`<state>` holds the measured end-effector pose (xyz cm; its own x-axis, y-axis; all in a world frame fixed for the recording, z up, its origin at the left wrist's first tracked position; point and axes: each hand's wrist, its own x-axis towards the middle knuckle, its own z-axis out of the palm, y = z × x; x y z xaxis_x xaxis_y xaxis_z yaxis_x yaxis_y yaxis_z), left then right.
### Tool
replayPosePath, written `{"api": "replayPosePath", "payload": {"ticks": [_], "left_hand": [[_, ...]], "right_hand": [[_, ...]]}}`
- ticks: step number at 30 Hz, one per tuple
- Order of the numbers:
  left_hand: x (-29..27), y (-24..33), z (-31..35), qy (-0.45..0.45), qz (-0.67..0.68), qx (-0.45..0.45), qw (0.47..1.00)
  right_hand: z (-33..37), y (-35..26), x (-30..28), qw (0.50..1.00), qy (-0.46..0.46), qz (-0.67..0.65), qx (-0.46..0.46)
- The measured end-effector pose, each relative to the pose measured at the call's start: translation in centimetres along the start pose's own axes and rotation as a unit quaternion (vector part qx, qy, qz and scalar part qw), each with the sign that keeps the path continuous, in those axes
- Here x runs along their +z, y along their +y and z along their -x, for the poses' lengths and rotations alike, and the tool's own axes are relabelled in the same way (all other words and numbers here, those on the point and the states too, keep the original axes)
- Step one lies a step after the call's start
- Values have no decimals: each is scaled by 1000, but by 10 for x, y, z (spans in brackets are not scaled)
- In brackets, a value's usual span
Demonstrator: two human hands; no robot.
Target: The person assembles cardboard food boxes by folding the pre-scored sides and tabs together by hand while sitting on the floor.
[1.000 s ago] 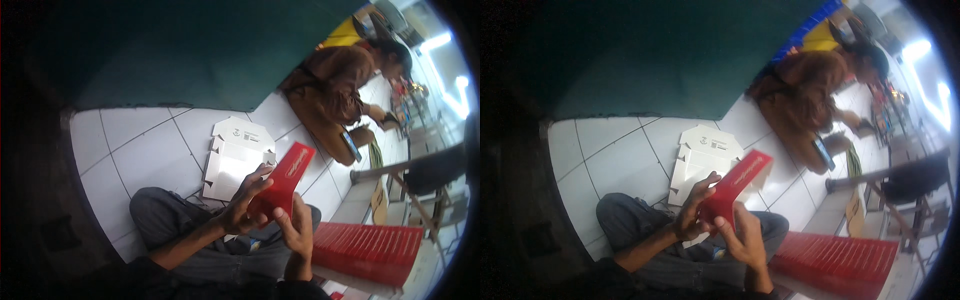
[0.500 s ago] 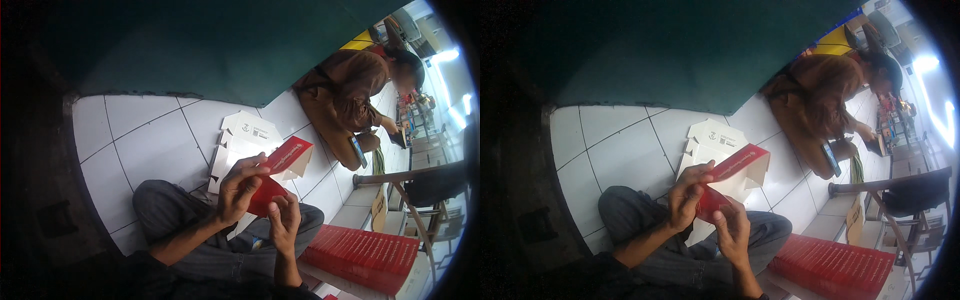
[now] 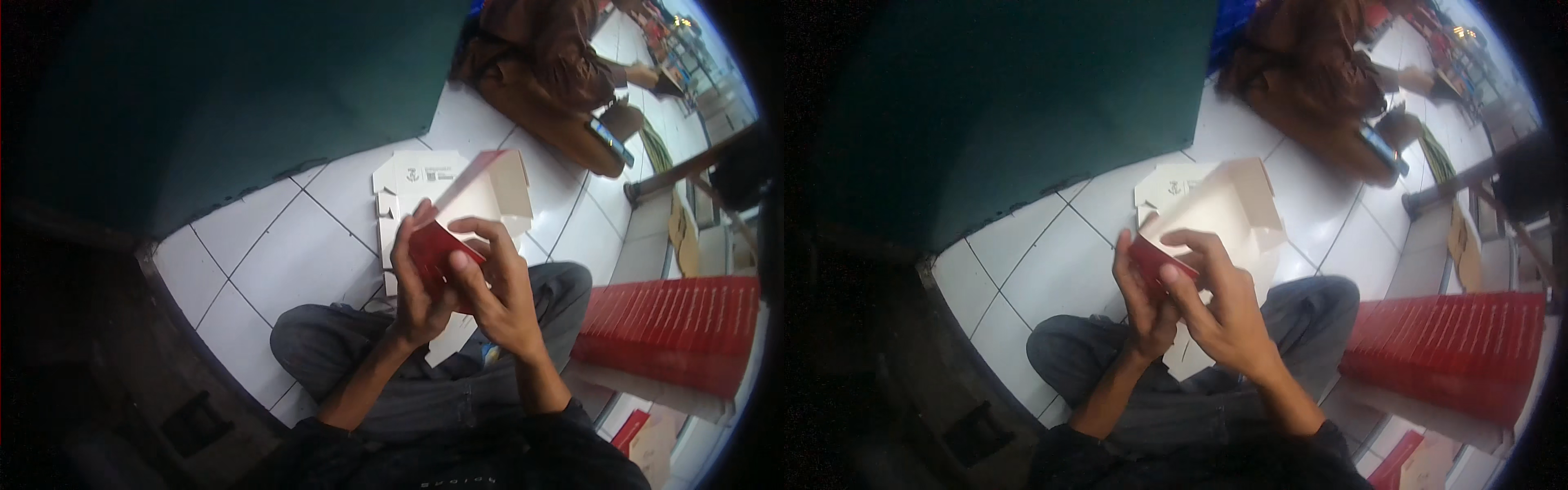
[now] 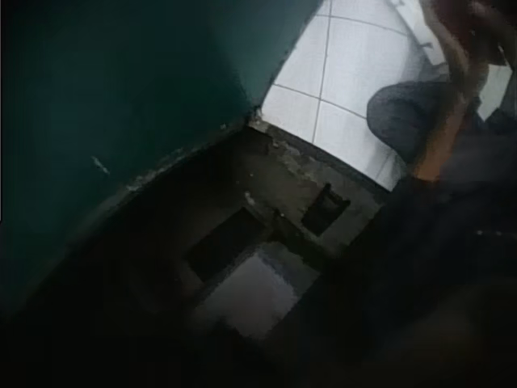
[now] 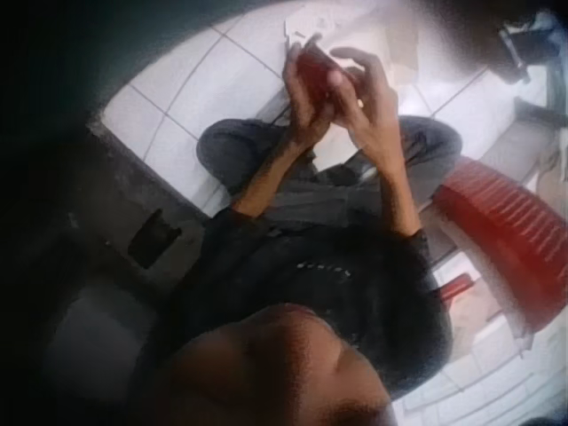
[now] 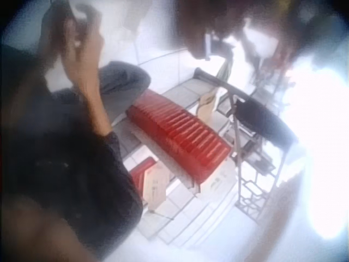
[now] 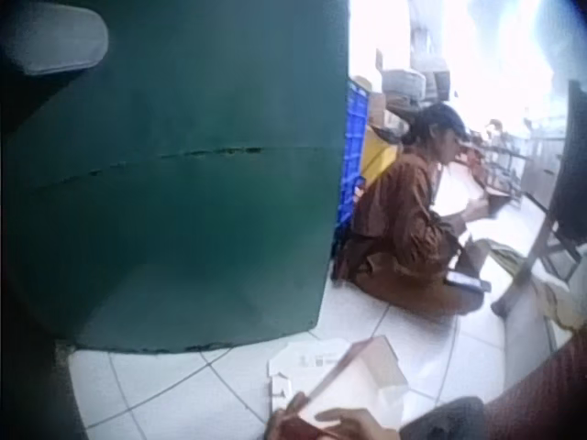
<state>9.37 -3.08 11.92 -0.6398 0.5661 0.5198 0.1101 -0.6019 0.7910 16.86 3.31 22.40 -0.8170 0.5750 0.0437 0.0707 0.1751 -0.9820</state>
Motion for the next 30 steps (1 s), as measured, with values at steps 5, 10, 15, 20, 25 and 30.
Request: {"api": "replayPosePath", "payload": {"ticks": [5, 10, 15, 20, 25, 30], "left_hand": [[0, 3, -1, -4, -68, -23, 997], [-2, -5, 2, -22, -66, 3, 998], [0, 4, -2, -10, -94, -26, 995], [-5, -1, 2, 20, -155, -3, 988], [0, -1, 3, 55, -155, -5, 986], [0, -7, 3, 81, -94, -30, 992]], "right_hand": [[0, 7, 2, 999, 0, 17, -50], [-5, 12, -8, 994, 33, 64, -83], [-15, 2, -16, 963, 67, 187, -183], [-8, 11, -11, 960, 77, 205, -177], [9, 31, 0, 972, 115, 156, -134], [14, 55, 16, 982, 130, 81, -109]]}}
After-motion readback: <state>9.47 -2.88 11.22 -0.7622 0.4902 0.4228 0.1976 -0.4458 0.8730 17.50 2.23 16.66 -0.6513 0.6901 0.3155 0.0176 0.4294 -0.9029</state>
